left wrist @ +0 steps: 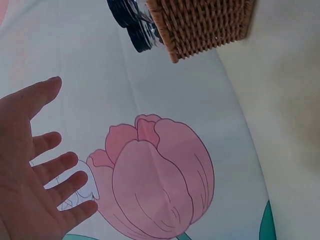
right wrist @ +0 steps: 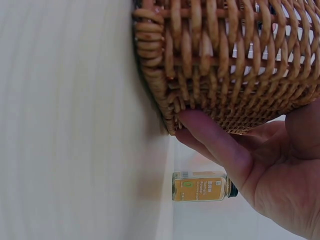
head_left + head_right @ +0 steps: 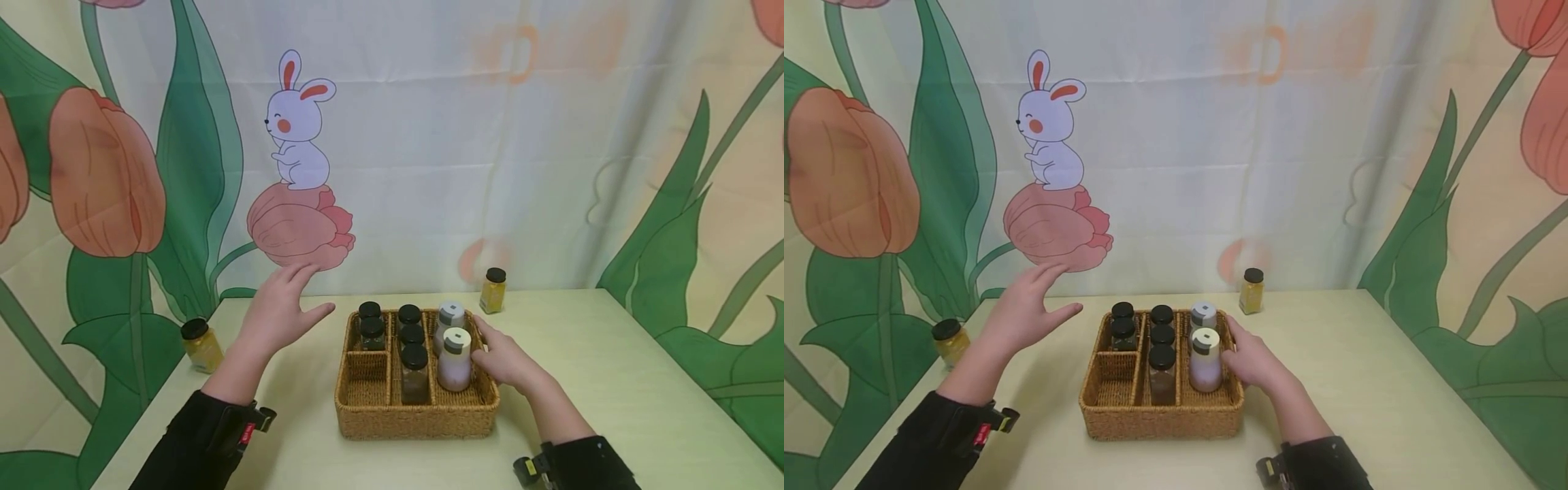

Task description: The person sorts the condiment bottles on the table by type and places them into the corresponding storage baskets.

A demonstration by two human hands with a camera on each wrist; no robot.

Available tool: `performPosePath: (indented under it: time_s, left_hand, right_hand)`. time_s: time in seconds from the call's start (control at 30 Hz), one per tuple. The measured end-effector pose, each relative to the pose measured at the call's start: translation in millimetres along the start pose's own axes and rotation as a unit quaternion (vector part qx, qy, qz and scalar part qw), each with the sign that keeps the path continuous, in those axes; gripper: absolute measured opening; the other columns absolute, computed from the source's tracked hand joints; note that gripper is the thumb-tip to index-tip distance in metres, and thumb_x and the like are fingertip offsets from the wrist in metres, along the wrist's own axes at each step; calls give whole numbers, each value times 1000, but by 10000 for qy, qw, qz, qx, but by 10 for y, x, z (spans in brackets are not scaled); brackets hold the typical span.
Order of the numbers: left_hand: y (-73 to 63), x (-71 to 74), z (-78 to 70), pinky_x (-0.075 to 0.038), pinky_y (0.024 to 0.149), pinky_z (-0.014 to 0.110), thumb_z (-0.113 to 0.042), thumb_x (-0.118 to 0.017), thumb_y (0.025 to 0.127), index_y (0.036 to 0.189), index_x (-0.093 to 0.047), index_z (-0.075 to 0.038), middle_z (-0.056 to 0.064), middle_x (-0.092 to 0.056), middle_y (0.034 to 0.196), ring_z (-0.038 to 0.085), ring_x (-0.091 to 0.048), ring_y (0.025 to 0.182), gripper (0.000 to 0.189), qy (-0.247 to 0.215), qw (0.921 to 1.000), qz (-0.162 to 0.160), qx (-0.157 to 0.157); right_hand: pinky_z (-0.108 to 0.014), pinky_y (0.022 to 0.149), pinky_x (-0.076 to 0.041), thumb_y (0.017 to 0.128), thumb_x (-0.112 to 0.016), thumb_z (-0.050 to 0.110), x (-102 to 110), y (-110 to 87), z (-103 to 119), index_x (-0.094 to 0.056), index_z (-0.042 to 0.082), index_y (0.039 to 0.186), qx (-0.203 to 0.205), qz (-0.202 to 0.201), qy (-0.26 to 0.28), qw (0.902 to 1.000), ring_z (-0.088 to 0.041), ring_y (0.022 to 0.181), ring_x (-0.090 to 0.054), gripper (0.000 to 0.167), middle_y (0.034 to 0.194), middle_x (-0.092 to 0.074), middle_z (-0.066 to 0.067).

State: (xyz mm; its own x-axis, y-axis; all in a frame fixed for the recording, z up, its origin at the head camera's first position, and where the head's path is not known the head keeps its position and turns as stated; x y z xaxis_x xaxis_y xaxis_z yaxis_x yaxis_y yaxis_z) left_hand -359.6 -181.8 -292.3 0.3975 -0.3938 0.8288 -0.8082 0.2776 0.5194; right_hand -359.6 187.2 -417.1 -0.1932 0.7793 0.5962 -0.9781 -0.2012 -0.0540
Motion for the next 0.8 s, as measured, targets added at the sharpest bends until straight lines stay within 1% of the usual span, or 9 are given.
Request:
performPosePath:
  time_s: [0.17, 0.27, 0.37, 0.5, 0.67, 0.8]
  left_hand:
    - [-86, 18, 181, -39, 105, 63, -46, -79, 86, 146, -54, -13, 15, -49, 149, 41, -43, 135, 73, 113, 9995, -123, 261]
    - [-150, 42, 300, -37, 106, 64, -45, -79, 86, 147, -52, -10, 17, -48, 150, 43, -41, 136, 75, 201, 9987, -173, 439]
    - [-208, 66, 405, -36, 106, 65, -44, -78, 87, 147, -52, -6, 21, -45, 151, 46, -39, 137, 76, 294, 9978, -143, 572]
    - [-279, 106, 515, -35, 106, 66, -43, -77, 87, 146, -51, -4, 24, -44, 151, 48, -38, 136, 75, 378, 9967, -52, 713]
    - [-358, 168, 627, -37, 103, 68, -44, -77, 88, 145, -52, -3, 25, -45, 149, 49, -39, 134, 75, 479, 9953, -60, 841]
    - [-412, 184, 709, -37, 102, 70, -45, -76, 88, 144, -52, -2, 27, -45, 148, 51, -39, 134, 75, 538, 9940, 4, 948]
  right_hand:
    - [-31, 47, -42, 89, -52, 3, -4, 3, 0, -12, 8, 165, 39, -29, -58, 10000, -14, 48, -41, 85, 153, -35, -37]
    - [-31, 47, -42, 90, -52, 3, -5, 4, 1, -12, 8, 165, 49, -36, -89, 9999, -14, 48, -41, 85, 153, -35, -37]
    - [-31, 47, -42, 90, -52, 3, -5, 3, 2, -12, 8, 164, 55, -34, -110, 9999, -14, 48, -40, 84, 153, -34, -37]
    - [-31, 46, -41, 89, -52, 3, -3, -1, -2, -13, 8, 164, 36, -39, -78, 10000, -14, 47, -40, 85, 153, -34, -37]
    - [-31, 46, -42, 89, -53, 3, -6, 1, -12, -12, 9, 165, 16, -20, -43, 10000, -14, 47, -41, 85, 153, -35, -37]
    - [-32, 46, -42, 90, -53, 4, -4, 2, -10, -12, 10, 165, -19, -6, -33, 10000, -15, 48, -42, 86, 153, -35, -36]
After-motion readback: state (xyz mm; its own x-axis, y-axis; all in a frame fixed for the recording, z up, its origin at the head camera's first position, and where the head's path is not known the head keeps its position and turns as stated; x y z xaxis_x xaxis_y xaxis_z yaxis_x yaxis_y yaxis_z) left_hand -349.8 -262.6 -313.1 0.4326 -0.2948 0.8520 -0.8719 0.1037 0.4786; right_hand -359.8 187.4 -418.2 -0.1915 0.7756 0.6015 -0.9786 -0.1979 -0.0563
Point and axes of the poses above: each hand's wrist, its own y-axis towards the middle knuckle, its own x-axis out of the back of the hand, z = x × y, the point moved 7 cm from there along y, towards the middle knuckle
